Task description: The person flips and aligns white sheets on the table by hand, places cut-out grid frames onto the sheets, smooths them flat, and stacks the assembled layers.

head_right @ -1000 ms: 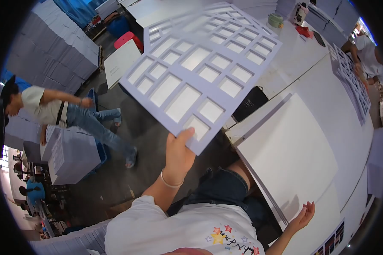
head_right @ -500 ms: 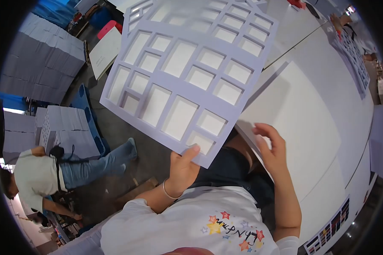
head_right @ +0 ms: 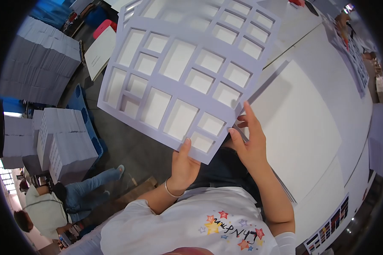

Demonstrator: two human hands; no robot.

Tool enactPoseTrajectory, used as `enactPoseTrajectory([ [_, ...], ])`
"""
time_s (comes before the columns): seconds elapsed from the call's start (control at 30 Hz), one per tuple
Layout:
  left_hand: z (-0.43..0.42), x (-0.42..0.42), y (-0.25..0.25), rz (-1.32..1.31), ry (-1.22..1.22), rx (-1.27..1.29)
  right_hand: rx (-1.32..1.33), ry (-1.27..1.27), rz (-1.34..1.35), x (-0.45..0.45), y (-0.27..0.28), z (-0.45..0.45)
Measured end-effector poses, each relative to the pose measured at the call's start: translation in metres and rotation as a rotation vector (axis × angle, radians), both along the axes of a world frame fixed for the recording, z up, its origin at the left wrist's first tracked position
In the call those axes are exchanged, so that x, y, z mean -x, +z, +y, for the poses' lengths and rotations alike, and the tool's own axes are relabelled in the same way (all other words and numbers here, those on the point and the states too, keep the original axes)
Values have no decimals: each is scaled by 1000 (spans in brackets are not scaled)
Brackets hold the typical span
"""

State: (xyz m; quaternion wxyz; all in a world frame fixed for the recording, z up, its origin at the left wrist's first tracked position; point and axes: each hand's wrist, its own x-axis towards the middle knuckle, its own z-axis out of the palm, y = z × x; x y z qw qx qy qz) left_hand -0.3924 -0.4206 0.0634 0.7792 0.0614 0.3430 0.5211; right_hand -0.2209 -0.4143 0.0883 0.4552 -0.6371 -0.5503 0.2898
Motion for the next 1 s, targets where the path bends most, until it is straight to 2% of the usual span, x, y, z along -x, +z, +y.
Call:
enactPoseTrajectory([
  [0.13, 2, -2, -8, 31, 15, 3, -30, 70, -120, 1, -3, 5],
  [0.2, 4, -3, -9, 38, 20, 1, -96, 131, -296, 0, -7, 7],
  [0.33, 5, -4, -11, 46, 21, 5, -77, 107, -322, 2, -8, 5],
  [0.4, 6, -5, -14, 46, 20, 16, -68, 124, -420, 1, -9, 5],
  [0.83, 15, -6, -29, 7, 30, 99, -60, 148, -401, 3, -19, 8],
  [0.93, 15, -5, -33, -1, 46, 113, 25, 205, -334, -2, -18, 11],
  [1.0, 15, -6, -36, -7, 55, 102, 38, 152, -174, -3, -19, 14],
])
